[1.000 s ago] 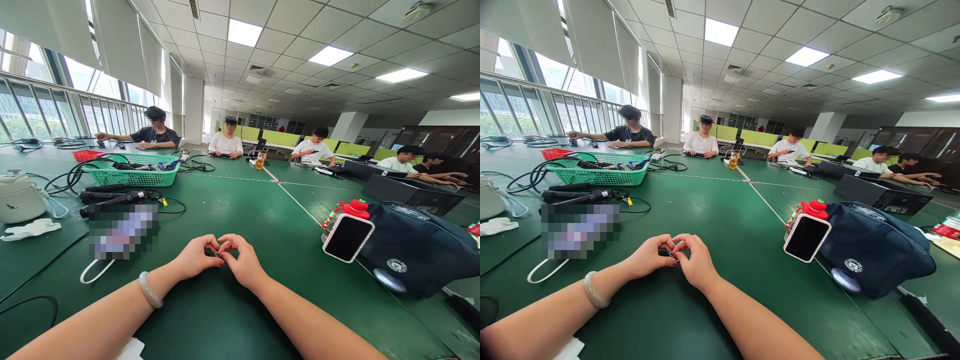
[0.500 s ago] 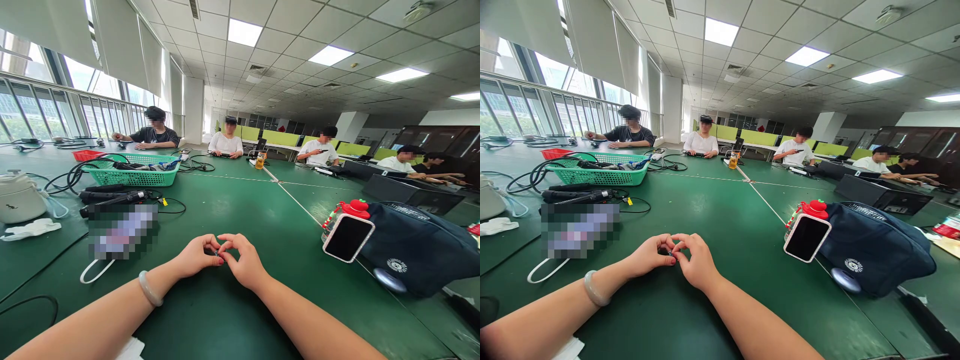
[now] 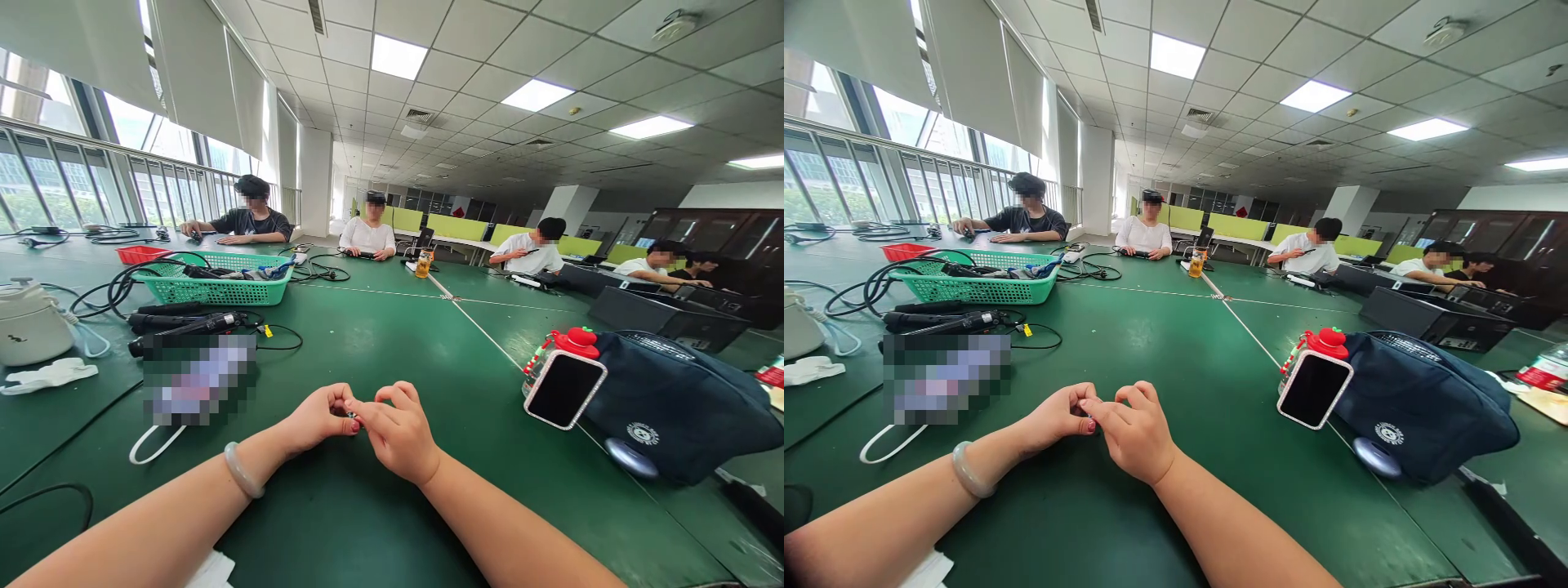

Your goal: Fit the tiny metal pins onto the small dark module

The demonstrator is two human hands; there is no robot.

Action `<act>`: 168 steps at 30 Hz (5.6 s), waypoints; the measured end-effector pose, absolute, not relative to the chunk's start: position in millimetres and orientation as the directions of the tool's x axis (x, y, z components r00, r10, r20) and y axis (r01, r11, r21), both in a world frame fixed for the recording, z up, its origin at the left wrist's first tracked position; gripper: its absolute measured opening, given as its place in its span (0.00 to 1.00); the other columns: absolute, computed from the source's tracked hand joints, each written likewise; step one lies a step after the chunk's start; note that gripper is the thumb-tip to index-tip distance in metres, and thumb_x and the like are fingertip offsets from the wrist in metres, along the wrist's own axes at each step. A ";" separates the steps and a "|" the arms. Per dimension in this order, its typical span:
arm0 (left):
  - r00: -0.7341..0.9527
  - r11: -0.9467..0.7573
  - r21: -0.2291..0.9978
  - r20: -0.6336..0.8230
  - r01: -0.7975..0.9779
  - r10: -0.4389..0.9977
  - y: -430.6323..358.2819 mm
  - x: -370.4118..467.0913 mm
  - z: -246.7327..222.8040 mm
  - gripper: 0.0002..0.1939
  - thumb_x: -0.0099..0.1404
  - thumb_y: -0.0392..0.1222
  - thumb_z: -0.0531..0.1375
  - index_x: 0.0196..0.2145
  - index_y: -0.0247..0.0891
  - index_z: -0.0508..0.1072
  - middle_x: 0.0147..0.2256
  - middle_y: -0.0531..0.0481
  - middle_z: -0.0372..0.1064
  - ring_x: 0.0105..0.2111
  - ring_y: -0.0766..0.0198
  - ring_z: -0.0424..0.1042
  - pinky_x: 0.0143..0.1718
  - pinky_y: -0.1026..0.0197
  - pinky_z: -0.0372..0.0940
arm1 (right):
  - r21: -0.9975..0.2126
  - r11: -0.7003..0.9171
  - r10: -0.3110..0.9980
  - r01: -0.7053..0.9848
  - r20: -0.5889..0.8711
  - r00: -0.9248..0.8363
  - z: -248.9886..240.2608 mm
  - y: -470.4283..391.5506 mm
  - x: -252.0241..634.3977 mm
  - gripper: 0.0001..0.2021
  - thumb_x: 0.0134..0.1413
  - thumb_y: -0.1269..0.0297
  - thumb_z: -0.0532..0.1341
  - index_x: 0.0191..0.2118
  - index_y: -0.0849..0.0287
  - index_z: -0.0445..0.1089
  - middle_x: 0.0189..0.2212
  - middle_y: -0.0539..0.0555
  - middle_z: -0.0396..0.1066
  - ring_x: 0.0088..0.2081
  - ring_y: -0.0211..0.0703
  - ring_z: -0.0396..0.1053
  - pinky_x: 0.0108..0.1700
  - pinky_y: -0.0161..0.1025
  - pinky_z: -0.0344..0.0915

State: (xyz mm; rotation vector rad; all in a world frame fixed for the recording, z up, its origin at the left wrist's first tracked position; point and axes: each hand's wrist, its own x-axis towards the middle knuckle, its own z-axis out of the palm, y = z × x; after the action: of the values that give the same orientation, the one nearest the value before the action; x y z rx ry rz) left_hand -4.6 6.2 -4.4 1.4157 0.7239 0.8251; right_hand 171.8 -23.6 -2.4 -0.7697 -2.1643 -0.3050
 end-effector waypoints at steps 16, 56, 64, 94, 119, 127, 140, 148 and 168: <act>0.566 -0.057 0.998 0.056 -0.016 0.822 5.9 -5.8 -2.1 0.20 0.40 0.42 0.68 0.23 0.36 0.59 0.22 0.58 0.63 0.24 0.71 0.62 0.26 0.67 0.56 | -0.075 0.808 0.408 0.584 0.787 -0.463 -0.3 -28.3 169.8 0.26 0.53 0.75 0.53 0.55 0.41 0.56 0.33 0.44 0.73 0.37 0.42 0.62 0.49 0.47 0.47; 0.153 -0.157 0.907 0.104 0.390 0.983 21.6 -12.7 -12.9 0.16 0.43 0.45 0.65 0.28 0.37 0.66 0.26 0.51 0.72 0.30 0.61 0.71 0.34 0.59 0.64 | -0.291 0.665 0.733 0.688 0.434 -0.524 -19.3 -15.0 160.2 0.05 0.45 0.70 0.65 0.30 0.52 0.73 0.28 0.50 0.71 0.34 0.43 0.62 0.37 0.41 0.60; 0.163 -0.226 0.857 0.168 0.463 0.972 18.2 -12.9 -8.8 0.13 0.44 0.45 0.64 0.26 0.39 0.67 0.30 0.51 0.73 0.34 0.59 0.72 0.38 0.59 0.62 | -0.388 0.634 0.761 0.668 0.465 -0.452 -15.1 -13.0 161.8 0.06 0.51 0.74 0.58 0.28 0.56 0.69 0.28 0.50 0.69 0.33 0.40 0.63 0.37 0.38 0.61; 0.363 -0.219 0.954 0.135 0.202 0.922 9.3 -6.3 0.2 0.15 0.44 0.45 0.66 0.23 0.36 0.64 0.24 0.53 0.68 0.29 0.64 0.69 0.33 0.62 0.63 | 0.072 0.781 0.369 0.621 0.748 -0.551 -8.3 -12.2 172.5 0.16 0.58 0.75 0.50 0.50 0.60 0.64 0.29 0.53 0.71 0.34 0.40 0.63 0.40 0.39 0.61; 0.302 -0.134 0.964 0.060 0.231 0.951 15.6 -6.8 -10.4 0.15 0.44 0.45 0.66 0.27 0.36 0.66 0.25 0.51 0.73 0.28 0.63 0.72 0.33 0.61 0.65 | -0.439 0.534 0.843 0.722 0.208 -0.497 -18.0 -6.6 175.0 0.04 0.48 0.71 0.62 0.26 0.58 0.67 0.27 0.48 0.64 0.32 0.36 0.62 0.33 0.32 0.58; 0.306 -0.130 0.962 0.052 0.240 0.951 14.9 -6.1 -8.4 0.14 0.44 0.43 0.66 0.27 0.36 0.66 0.25 0.51 0.73 0.27 0.64 0.71 0.32 0.62 0.63 | -0.412 0.577 0.816 0.706 0.263 -0.514 -18.5 -6.5 175.3 0.05 0.47 0.73 0.62 0.25 0.58 0.66 0.26 0.48 0.64 0.31 0.36 0.63 0.33 0.32 0.60; 0.297 -0.110 0.962 0.033 0.249 0.954 12.0 -6.4 -6.5 0.15 0.44 0.44 0.66 0.26 0.36 0.66 0.25 0.51 0.72 0.27 0.64 0.71 0.32 0.62 0.63 | -0.490 0.527 0.850 0.694 0.306 -0.429 -12.3 -0.8 183.2 0.05 0.50 0.74 0.59 0.31 0.57 0.69 0.29 0.49 0.68 0.31 0.37 0.66 0.35 0.33 0.62; 0.308 -0.113 0.963 0.033 0.245 0.951 12.1 -5.9 -6.1 0.15 0.44 0.44 0.66 0.27 0.36 0.66 0.25 0.51 0.72 0.28 0.63 0.71 0.33 0.61 0.64 | -0.511 0.523 0.852 0.683 0.337 -0.401 -8.2 -1.0 184.4 0.08 0.51 0.75 0.55 0.29 0.56 0.69 0.28 0.49 0.68 0.30 0.36 0.65 0.34 0.33 0.62; 0.321 -0.115 0.967 0.036 0.229 0.946 13.1 -7.0 -7.9 0.16 0.43 0.45 0.67 0.27 0.36 0.66 0.26 0.50 0.73 0.29 0.62 0.72 0.34 0.60 0.64 | -0.569 0.484 0.875 0.665 0.316 -0.366 -10.3 0.0 185.6 0.06 0.49 0.70 0.55 0.29 0.56 0.69 0.26 0.48 0.69 0.30 0.37 0.65 0.32 0.33 0.59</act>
State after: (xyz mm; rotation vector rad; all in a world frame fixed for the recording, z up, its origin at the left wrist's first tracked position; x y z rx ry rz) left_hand -7.0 13.1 -7.9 1.5796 1.0994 0.8938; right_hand 185.6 0.0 -10.3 -1.2659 -2.1447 0.4653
